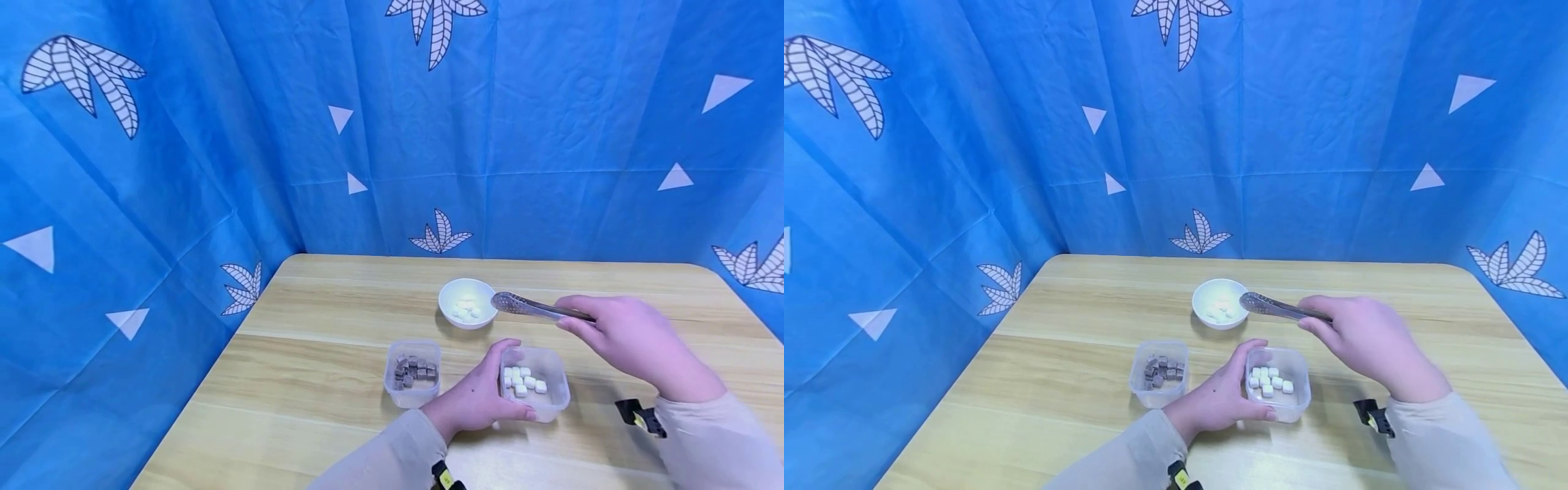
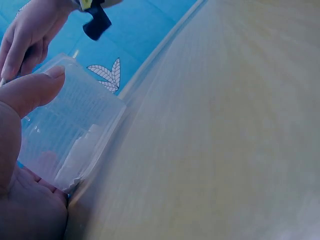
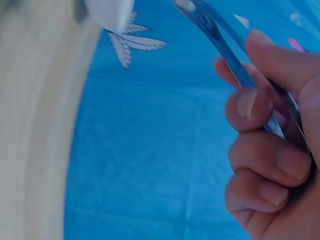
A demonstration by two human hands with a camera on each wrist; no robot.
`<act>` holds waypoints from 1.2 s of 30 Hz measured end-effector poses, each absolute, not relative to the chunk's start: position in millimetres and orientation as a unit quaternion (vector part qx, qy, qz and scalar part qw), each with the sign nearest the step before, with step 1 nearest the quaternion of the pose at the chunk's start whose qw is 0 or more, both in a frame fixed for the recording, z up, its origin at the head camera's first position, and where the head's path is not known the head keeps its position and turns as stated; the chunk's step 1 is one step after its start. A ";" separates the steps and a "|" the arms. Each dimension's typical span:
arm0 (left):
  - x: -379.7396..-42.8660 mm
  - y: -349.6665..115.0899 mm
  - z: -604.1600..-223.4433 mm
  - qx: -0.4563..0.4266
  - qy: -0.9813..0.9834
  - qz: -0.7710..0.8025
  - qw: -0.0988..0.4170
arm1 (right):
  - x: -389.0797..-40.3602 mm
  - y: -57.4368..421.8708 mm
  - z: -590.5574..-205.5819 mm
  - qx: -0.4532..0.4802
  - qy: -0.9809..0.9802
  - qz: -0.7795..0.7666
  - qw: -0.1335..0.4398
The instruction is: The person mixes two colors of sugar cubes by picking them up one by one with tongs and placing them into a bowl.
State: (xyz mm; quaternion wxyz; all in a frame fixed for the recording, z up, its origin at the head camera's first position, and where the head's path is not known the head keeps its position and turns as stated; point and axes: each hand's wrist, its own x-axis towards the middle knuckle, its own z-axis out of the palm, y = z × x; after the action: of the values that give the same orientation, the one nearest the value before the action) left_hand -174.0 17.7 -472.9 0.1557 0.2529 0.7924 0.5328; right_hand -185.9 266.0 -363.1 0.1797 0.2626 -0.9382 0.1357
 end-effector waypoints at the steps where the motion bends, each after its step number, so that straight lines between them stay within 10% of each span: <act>1: -174.0 17.8 -472.8 0.253 0.792 0.533 0.156 | -188.2 264.3 -366.1 0.257 -0.940 0.137 0.179; 36: -174.7 18.0 -475.1 0.246 0.795 0.531 0.159 | -190.0 266.2 -366.7 0.225 -0.952 0.166 0.129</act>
State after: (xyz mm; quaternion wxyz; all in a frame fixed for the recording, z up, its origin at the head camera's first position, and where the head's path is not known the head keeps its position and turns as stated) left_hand -174.7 18.0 -475.1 0.1590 0.2458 0.7954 0.5307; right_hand -190.0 266.2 -366.7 0.1287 0.2248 -0.9516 0.1655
